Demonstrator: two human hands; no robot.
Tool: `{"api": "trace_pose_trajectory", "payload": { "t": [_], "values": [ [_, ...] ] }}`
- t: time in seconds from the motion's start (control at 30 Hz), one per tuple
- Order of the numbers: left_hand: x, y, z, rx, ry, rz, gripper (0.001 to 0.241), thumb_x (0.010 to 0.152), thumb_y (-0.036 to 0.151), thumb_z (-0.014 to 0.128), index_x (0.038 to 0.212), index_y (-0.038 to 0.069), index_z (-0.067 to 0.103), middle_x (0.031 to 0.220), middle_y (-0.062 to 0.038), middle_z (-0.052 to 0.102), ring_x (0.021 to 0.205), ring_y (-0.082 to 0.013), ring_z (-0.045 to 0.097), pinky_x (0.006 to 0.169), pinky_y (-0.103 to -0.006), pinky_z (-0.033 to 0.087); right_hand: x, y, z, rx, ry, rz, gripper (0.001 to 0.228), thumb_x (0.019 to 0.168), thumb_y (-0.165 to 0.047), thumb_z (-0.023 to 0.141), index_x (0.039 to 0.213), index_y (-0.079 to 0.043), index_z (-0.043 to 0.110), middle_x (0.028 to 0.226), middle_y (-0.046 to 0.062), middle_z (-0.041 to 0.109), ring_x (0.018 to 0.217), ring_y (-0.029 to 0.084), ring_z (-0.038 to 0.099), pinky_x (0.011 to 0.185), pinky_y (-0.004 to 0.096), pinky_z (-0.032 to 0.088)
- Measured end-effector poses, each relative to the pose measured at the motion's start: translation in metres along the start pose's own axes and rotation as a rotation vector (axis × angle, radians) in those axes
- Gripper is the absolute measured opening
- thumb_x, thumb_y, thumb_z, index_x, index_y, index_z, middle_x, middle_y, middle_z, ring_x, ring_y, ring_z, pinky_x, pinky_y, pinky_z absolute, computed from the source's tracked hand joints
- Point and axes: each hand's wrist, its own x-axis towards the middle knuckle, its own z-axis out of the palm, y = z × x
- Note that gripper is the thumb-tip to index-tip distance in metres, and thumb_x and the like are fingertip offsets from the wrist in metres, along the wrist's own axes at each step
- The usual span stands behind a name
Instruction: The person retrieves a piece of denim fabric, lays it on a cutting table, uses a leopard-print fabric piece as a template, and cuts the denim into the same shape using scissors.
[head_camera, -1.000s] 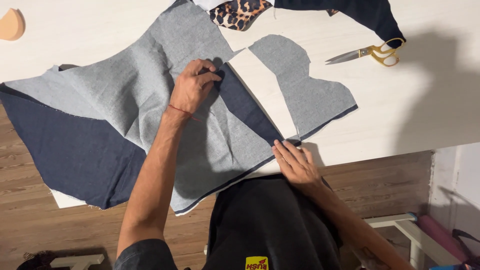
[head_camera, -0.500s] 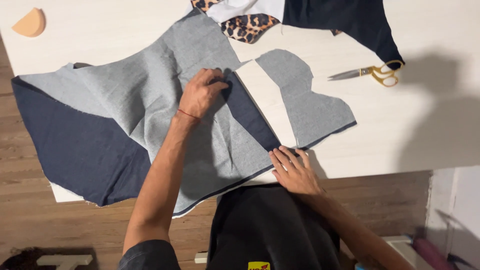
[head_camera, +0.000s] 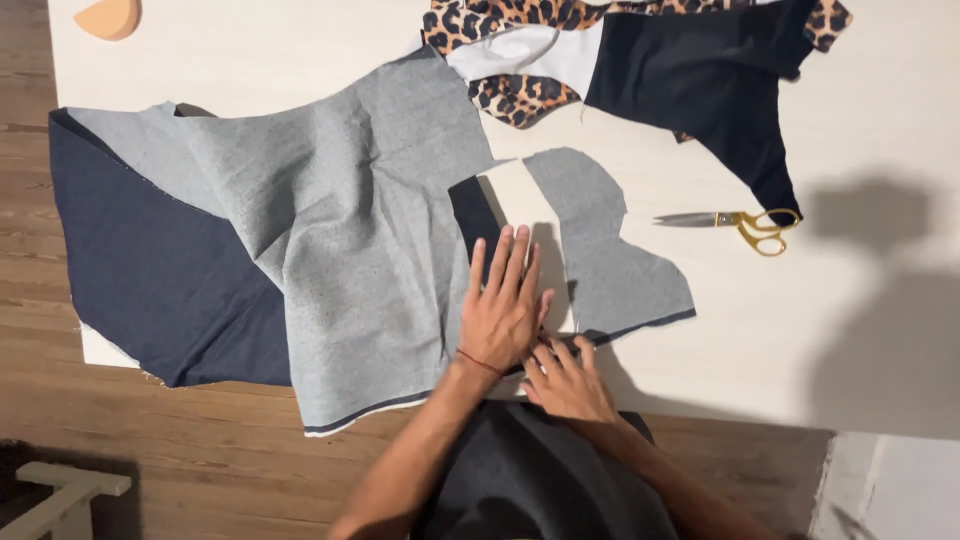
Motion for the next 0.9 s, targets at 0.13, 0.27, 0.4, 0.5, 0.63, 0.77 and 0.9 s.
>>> {"api": "trace_pose_trajectory", "payload": {
  "t": [0.13, 0.27, 0.4, 0.5, 0.63, 0.77, 0.9],
  "values": [
    [-0.002, -0.012, 0.031, 0.065, -0.008, -0.108, 0.068, 0.118, 0.043, 0.027, 0.152, -0.008, 0.055, 0.162, -0.031, 0.049, 0.155, -0.0432, 0.045, 0.132, -0.0565, 0.026, 0.005, 0.004, -0.011, 0.048, -0.040, -0.027, 0.038, 0.090, -0.037, 0.076, 0.112, -0.007, 0.073, 0.123, 0.016, 0.064, 0.122, 0.040, 0.063, 0.097, 0.069, 0.044],
    [-0.003, -0.038, 0.047, 0.105, -0.027, -0.163, 0.072, 0.116, 0.049, 0.030, 0.158, -0.007, 0.048, 0.166, -0.030, 0.045, 0.157, -0.0403, 0.041, 0.133, -0.0532, 0.027, 0.012, 0.009, -0.020, 0.034, -0.047, -0.048, 0.053, 0.095, -0.041, 0.068, 0.136, -0.007, 0.067, 0.135, 0.015, 0.063, 0.125, 0.035, 0.063, 0.098, 0.063, 0.045],
    [-0.001, -0.056, 0.044, 0.201, -0.130, -0.135, 0.077, 0.116, 0.057, 0.043, 0.165, -0.002, 0.037, 0.173, -0.020, 0.037, 0.162, -0.0318, 0.034, 0.136, -0.0498, 0.028, 0.021, 0.010, -0.037, -0.135, -0.217, -0.067, 0.079, 0.084, -0.056, 0.082, 0.145, -0.011, 0.063, 0.139, 0.005, 0.067, 0.128, 0.024, 0.061, 0.100, 0.054, 0.049],
    [0.003, -0.063, 0.039, 0.210, -0.132, -0.113, 0.076, 0.115, 0.062, 0.041, 0.167, 0.007, 0.041, 0.174, -0.011, 0.038, 0.162, -0.0294, 0.035, 0.134, -0.0516, 0.028, 0.020, 0.012, -0.035, -0.135, -0.230, -0.084, 0.081, 0.085, -0.058, 0.082, 0.148, -0.011, 0.062, 0.140, 0.005, 0.066, 0.128, 0.024, 0.061, 0.100, 0.054, 0.049],
    [0.004, -0.074, 0.035, 0.184, -0.175, -0.091, 0.075, 0.115, 0.062, 0.040, 0.169, 0.011, 0.037, 0.176, -0.007, 0.034, 0.164, -0.0310, 0.029, 0.135, -0.0530, 0.025, 0.021, 0.015, -0.037, -0.123, -0.240, -0.093, 0.077, 0.088, -0.056, 0.080, 0.148, -0.011, 0.062, 0.140, 0.005, 0.066, 0.129, 0.024, 0.060, 0.100, 0.054, 0.048],
    [0.005, -0.081, 0.033, 0.161, -0.171, -0.068, 0.075, 0.114, 0.063, 0.042, 0.169, 0.013, 0.040, 0.176, -0.005, 0.036, 0.164, -0.0314, 0.030, 0.135, -0.0538, 0.025, 0.011, 0.019, -0.030, -0.109, -0.272, -0.117, 0.075, 0.092, -0.057, 0.075, 0.151, -0.012, 0.060, 0.146, 0.004, 0.064, 0.136, 0.024, 0.058, 0.102, 0.055, 0.047],
    [0.005, -0.084, 0.031, 0.161, -0.184, -0.055, 0.077, 0.113, 0.066, 0.046, 0.170, 0.015, 0.038, 0.176, -0.004, 0.034, 0.164, -0.0304, 0.030, 0.135, -0.0545, 0.025, -0.001, 0.024, -0.033, -0.113, -0.352, -0.160, 0.081, 0.095, -0.061, 0.070, 0.158, -0.013, 0.052, 0.162, 0.005, 0.054, 0.150, 0.023, 0.048, 0.105, 0.053, 0.046]
  ]
}}
